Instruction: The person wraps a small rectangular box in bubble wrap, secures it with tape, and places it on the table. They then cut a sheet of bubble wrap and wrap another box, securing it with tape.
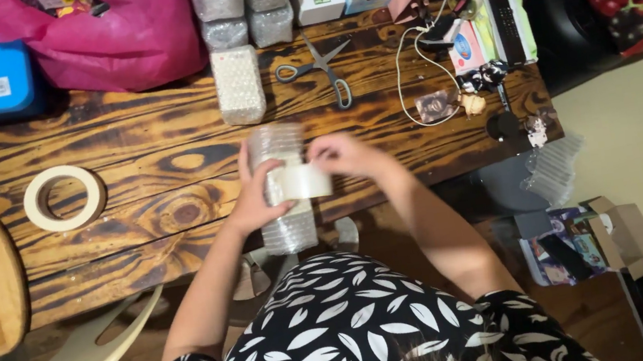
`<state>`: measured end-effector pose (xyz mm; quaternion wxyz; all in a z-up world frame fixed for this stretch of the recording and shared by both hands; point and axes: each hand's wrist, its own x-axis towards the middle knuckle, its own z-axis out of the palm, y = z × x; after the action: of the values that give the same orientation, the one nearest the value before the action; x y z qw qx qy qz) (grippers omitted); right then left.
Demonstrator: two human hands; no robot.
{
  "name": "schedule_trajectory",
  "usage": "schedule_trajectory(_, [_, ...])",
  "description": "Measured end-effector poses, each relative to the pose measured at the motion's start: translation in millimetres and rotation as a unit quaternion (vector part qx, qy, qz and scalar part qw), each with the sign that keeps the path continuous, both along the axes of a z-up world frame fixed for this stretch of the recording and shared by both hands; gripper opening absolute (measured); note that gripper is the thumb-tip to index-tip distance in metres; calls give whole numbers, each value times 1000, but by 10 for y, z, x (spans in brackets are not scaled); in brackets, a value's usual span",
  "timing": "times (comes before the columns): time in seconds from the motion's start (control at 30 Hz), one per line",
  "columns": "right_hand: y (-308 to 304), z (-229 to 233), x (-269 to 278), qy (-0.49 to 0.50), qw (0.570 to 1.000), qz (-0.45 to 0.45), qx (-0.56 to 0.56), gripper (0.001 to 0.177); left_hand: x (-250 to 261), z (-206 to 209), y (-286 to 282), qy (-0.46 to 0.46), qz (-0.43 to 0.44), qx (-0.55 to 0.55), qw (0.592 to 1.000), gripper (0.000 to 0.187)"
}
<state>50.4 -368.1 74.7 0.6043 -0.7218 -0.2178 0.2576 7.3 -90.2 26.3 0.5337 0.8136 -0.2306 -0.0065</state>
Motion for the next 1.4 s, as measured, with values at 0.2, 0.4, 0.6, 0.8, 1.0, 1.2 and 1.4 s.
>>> schedule_trajectory(0.2, [435, 135, -153, -118, 964, -76, -228, 36, -109, -340, 335, 33, 24, 53, 998, 85])
schedule_trajectory(0.4, [228, 92, -132, -218, 897, -124, -365, 53, -138, -295, 370, 51, 34, 54, 997, 82])
schedule_trajectory(0.6, [423, -158, -176, -260, 845, -117, -453, 55, -147, -137, 410, 40, 32, 73, 996, 81])
schedule_trajectory(0.8, [540, -195, -126, -233, 838, -89, -486, 51, -101, 473, 417, -117, -2, 183, 976, 75])
schedule_trajectory(1.0, [357, -384, -81, -226, 860, -106, -446, 29, 207, 773, -373, -102, -130, 111, 980, 47])
schedule_trajectory(1.2, [8, -215, -22, -208, 911, -93, -343, 27, 309, 541, -531, -164, -96, 230, 954, 49])
schedule_trajectory(1.4, [-112, -305, -4, -255, 904, -119, -321, 24, 423, 470, -572, -46, -95, 221, 970, 44])
